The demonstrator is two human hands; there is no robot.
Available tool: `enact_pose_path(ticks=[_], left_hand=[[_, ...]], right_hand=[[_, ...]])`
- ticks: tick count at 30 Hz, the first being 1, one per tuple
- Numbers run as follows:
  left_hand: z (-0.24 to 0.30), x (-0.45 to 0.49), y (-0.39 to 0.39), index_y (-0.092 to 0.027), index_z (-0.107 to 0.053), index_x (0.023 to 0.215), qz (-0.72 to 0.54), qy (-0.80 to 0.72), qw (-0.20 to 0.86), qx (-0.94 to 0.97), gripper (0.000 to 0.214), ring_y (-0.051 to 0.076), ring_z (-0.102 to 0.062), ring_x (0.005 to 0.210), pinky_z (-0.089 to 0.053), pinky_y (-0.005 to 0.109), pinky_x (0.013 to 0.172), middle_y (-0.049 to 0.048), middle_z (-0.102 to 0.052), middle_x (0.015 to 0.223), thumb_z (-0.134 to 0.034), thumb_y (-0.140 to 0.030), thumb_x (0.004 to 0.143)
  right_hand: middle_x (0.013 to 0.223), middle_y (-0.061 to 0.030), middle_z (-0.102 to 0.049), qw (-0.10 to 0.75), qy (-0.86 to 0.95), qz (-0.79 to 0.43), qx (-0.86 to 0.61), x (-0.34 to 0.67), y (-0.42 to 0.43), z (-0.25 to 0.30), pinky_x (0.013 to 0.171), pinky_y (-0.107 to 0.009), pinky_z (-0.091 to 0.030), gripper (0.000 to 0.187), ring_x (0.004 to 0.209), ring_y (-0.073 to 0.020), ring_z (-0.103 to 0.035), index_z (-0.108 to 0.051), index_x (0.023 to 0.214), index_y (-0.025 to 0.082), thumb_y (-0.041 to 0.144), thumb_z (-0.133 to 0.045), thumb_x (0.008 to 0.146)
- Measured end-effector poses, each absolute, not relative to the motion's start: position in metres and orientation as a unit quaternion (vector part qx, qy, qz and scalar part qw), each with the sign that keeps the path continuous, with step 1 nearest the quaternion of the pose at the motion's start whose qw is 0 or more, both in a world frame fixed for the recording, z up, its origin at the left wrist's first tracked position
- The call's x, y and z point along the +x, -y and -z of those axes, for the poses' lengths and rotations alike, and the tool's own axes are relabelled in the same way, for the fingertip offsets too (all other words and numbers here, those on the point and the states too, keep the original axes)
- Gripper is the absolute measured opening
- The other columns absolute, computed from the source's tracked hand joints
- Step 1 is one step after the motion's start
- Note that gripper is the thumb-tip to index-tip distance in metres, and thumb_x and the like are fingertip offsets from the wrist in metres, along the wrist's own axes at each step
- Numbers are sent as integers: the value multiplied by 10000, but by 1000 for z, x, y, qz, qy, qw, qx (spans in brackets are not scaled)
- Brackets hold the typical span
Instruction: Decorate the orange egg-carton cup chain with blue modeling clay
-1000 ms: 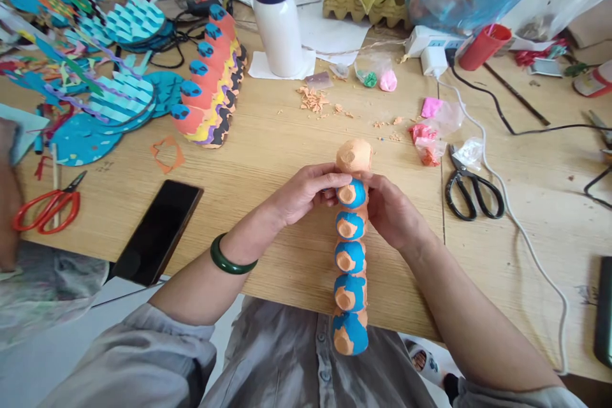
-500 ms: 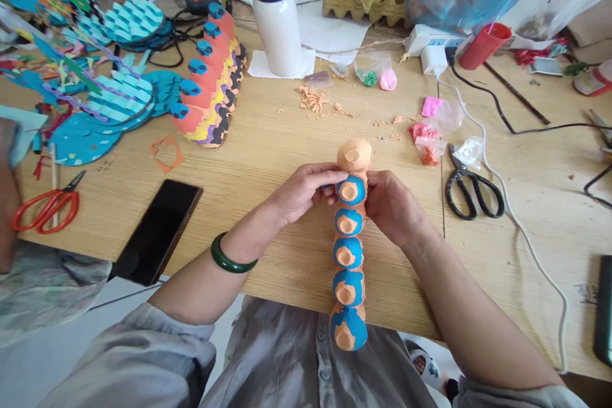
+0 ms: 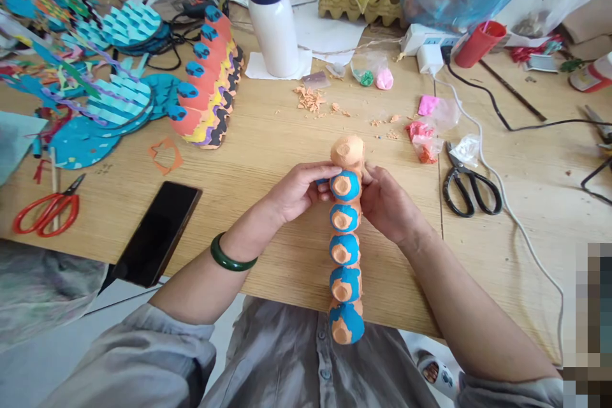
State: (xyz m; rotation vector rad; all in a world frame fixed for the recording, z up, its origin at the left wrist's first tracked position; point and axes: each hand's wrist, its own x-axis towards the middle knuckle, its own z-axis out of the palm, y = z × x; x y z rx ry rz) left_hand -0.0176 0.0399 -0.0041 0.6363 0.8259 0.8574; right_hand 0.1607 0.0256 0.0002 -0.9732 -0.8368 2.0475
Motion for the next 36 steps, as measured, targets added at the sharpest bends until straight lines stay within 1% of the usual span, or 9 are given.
enact_pose_path(ticks=[3,8,12,17,20,23,26,28,36], left_hand=[[2,-20,-43,-129,-628,633,-402,-385,787,266,290,63,-420,549,-359,186,484,-31,-465,587,-853,-300,697],[-2,-20,-45,-138,-597,612,-404,-397,788,243,288,54,-397,520,-330,191,466,-40,-452,565,-846,-261,692],[-1,-20,-46,-147,-575,597,-411,-400,785,234,334,49,-409,513,-356,195,489,-45,-465,553,-867,-272,700],[0,-19,-48,-137,-633,654,-421,-419,779,200,250,45,-450,520,-368,179,487,-36,-542,586,-864,-224,689],[-3,-19,-48,-134,-630,638,-417,-430,780,181,250,42,-415,494,-361,177,464,-38,-520,561,-862,-213,687],[-2,-19,-46,-138,-611,606,-414,-421,783,193,295,44,-398,491,-361,177,462,-45,-479,534,-876,-236,691],[2,-19,-45,-126,-642,631,-418,-397,785,228,276,44,-422,517,-359,173,471,-36,-502,563,-880,-250,696],[4,-18,-45,-122,-661,652,-416,-394,786,233,239,43,-429,524,-356,173,474,-29,-528,587,-863,-233,714],[3,-17,-49,-109,-641,649,-418,-443,781,136,218,27,-455,480,-384,145,470,-28,-567,573,-815,-142,776]], right_hand=[[874,-56,-806,353,347,-783,-377,163,-26,0,869,-393,-563,339,916,-260,-737,-782,799,231,570,-784,787],[768,-17,-768,371,381,-758,-377,166,-26,4,828,-355,-551,332,768,-187,-684,-780,719,237,535,-925,688],[746,1,-756,398,401,-740,-365,165,-27,6,806,-326,-546,312,719,-155,-653,-802,742,241,518,-936,692],[776,-10,-766,396,430,-730,-356,168,-29,11,871,-355,-556,320,783,-180,-702,-807,791,230,524,-916,726],[789,-11,-770,387,430,-736,-353,170,-30,13,873,-370,-571,317,831,-202,-716,-806,804,242,527,-917,716],[761,-7,-753,386,406,-750,-352,169,-30,13,797,-350,-578,334,773,-190,-691,-797,775,247,558,-904,718],[695,7,-716,388,361,-759,-378,166,-29,12,673,-304,-535,369,646,-149,-622,-754,695,234,566,-918,691],[677,7,-703,380,349,-761,-394,164,-28,12,650,-298,-510,380,622,-142,-597,-735,673,228,547,-941,660],[772,-5,-739,382,383,-756,-369,164,-28,11,791,-325,-522,332,738,-161,-636,-783,778,230,507,-939,681]])
